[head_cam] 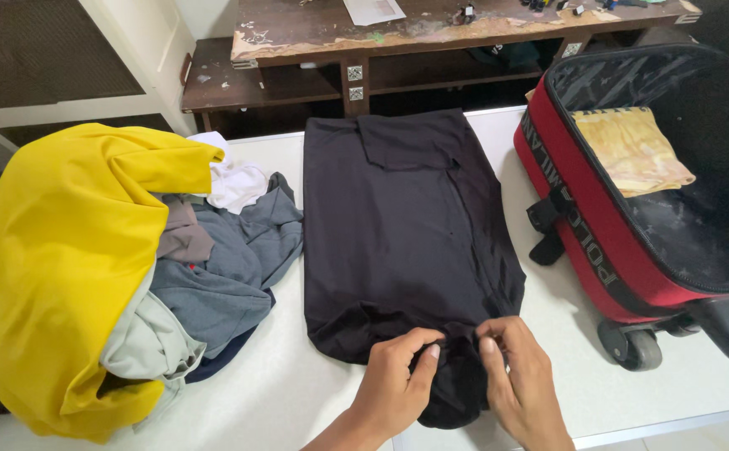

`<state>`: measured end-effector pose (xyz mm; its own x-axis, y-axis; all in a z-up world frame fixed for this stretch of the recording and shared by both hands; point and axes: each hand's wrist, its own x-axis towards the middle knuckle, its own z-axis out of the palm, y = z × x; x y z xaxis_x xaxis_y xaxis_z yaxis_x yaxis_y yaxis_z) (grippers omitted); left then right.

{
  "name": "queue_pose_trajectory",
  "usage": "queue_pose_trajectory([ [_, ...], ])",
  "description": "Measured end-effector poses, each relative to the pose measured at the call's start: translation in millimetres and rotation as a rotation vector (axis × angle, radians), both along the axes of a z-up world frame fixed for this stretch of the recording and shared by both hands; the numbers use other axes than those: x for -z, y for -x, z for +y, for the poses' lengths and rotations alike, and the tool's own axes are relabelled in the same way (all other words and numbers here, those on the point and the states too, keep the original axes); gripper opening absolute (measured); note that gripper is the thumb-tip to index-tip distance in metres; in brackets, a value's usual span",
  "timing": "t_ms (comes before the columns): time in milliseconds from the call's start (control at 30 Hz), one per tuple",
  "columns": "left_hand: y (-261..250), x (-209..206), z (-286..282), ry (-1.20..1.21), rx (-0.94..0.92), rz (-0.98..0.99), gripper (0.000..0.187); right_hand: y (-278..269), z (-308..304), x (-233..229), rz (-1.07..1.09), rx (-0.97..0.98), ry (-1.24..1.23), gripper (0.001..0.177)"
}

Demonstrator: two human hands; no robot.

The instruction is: The person folds a tie-dye shirt and a black t-shirt on a white table and places them into an open suitcase.

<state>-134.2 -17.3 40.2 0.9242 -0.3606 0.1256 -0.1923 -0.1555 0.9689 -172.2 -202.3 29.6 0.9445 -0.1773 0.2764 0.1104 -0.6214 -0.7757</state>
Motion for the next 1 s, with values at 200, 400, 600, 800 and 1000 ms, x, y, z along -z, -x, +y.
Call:
queue_pose_trajectory([
  [200,12.4,-12.6,4.9,0.106,-0.008,-0.463,0.017,15.4,-16.5,23.1,0.159,-0.252,0.044,0.056],
  [400,46.5,54.1,19.3,-0.316,0.006,-0.431,0.018,34.5,-82.1,62.7,0.208,-0.756,0.027,0.035],
  [600,59.4,113.5,33.7,-0.313,0.176,-0.304,0.012,29.8,-95.3,69.0,0.396,-0.777,-0.119,0.037],
  [800,34.2,52.3,62.0,-0.298,0.233,-0.237,0.006,16.1,-84.2,31.6,0.327,-0.741,-0.357,0.021],
  [1000,-22.7,-25.0,51.2,-0.168,-0.036,0.012,0.025,-26.5,-76.0,11.3,0.417,-0.334,-0.480,0.009],
])
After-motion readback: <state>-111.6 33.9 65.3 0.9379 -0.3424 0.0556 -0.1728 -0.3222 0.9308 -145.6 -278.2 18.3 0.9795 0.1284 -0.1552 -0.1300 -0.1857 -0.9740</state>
